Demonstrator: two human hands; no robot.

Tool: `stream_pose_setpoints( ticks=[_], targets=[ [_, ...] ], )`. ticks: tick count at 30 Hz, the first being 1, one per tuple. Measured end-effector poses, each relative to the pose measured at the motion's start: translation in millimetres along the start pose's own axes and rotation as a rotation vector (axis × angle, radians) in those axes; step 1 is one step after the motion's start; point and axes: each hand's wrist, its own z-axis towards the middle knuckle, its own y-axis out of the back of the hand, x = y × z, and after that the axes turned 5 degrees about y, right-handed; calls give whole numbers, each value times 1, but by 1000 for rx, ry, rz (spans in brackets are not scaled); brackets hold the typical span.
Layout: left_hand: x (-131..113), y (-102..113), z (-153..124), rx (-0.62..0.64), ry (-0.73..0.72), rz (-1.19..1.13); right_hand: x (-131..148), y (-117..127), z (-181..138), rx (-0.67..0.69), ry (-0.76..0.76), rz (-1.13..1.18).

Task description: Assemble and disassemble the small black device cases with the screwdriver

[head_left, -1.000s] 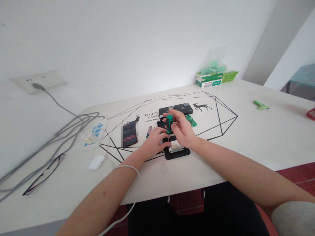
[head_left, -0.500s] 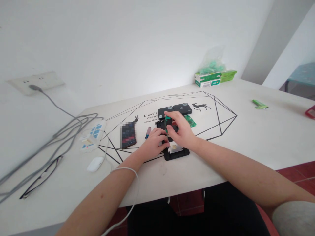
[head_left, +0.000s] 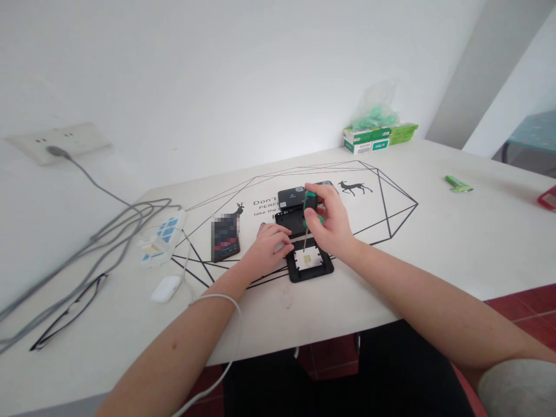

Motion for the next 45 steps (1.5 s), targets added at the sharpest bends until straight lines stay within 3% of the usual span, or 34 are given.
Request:
stream_pose_setpoints(
  ticks=[4, 9, 19, 34, 38, 40, 42, 45],
  targets=[
    [11, -1, 1, -95, 117, 71, 3, -3, -3, 86, -1, -7],
    [18, -2, 1, -122, 221, 209, 2, -9, -8, 177, 121, -17],
    [28, -3, -1, -148, 297, 337, 0, -10, -9, 207, 125, -1],
    [26, -3, -1, -158, 325, 354, 3, -8, -9, 228, 168, 42],
    [7, 5, -1, -215, 186, 219, 1, -9, -10, 244, 155, 23],
    [-5, 11, -2, -162, 70, 123, 1, -9, -10, 245, 138, 11],
    [-17, 14, -5, -13, -12, 50, 0, -10, -11, 235, 133, 9],
    [-26, 16, -9, 135, -47, -30, 0, -10, -10, 216, 151, 20]
  ],
)
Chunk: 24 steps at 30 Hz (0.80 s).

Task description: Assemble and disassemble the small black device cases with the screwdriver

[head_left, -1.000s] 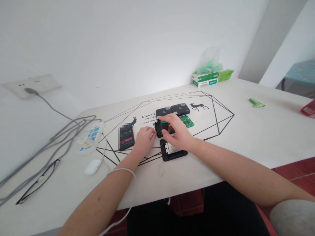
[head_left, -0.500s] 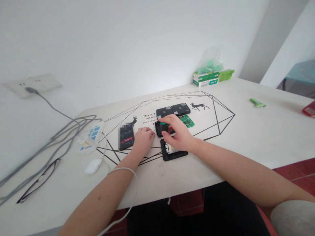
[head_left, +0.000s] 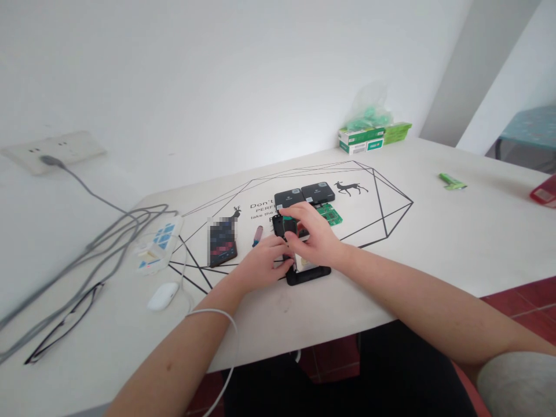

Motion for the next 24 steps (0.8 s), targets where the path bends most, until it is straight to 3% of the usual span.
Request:
stream_pose_setpoints(
  ticks=[11, 18, 24],
  targets=[
    [-10, -2, 0, 90, -62, -176, 5, 2, 1, 4, 23, 23],
    [-4, -5, 0, 171, -10, -206, 4, 2, -1, 59, 32, 42],
    [-4, -3, 1, 167, -5, -223, 4, 1, -3, 58, 25, 11]
  ],
)
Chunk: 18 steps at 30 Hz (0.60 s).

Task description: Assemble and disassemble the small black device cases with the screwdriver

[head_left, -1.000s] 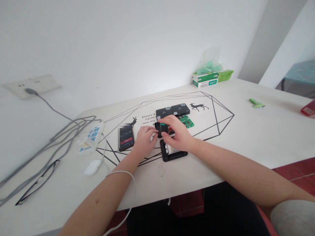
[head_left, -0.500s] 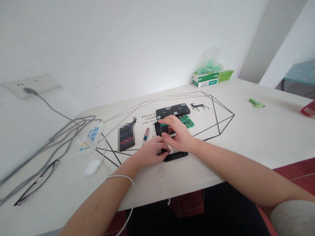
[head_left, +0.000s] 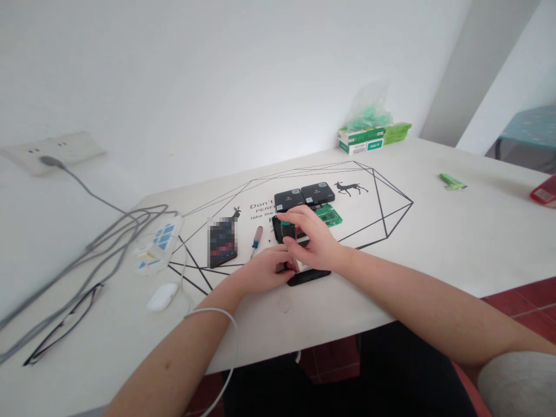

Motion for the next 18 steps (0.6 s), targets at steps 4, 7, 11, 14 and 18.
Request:
stream_pose_setpoints(
  ticks=[4, 7, 11, 14, 18],
  targets=[
    [0, 1, -1, -6, 16, 2, 1, 1, 1, -7, 10, 3],
    [-1, 1, -1, -4, 43, -11, 1, 1, 2, -18, 45, 12],
    [0, 1, 0, 18, 72, -54, 1, 2, 3, 2, 52, -9],
    [4, -1, 0, 31, 92, -82, 2, 1, 3, -5, 75, -23],
    [7, -2, -1, 34, 87, -83, 2, 2, 5, -35, 115, 1]
  ],
)
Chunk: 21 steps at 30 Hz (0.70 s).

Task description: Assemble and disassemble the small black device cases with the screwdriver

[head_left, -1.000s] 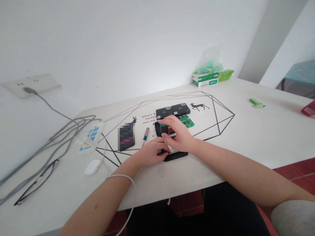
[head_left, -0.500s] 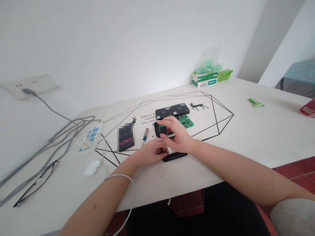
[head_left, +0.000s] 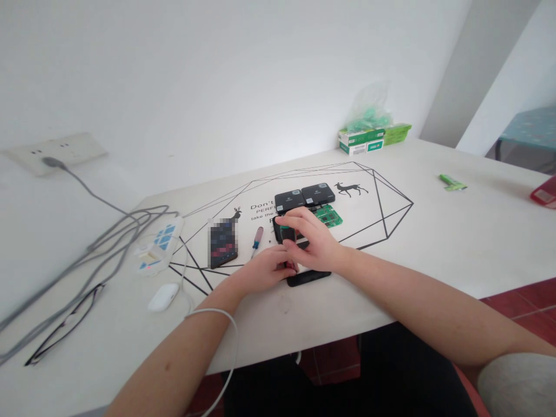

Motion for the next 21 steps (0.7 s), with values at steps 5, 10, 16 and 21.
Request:
stream_pose_setpoints(
  ticks=[5, 10, 16, 21],
  targets=[
    [-1, 0, 0, 5, 33, 41, 0, 3, 4, 64, 49, 29],
    [-6, 2, 1, -7, 54, 69, 0, 3, 4, 79, 26, 84],
    [-11, 4, 1, 8, 60, 61, -3, 3, 3, 85, -38, 89],
    [-8, 3, 2, 20, 17, 24, -2, 2, 3, 95, -53, 79]
  ],
)
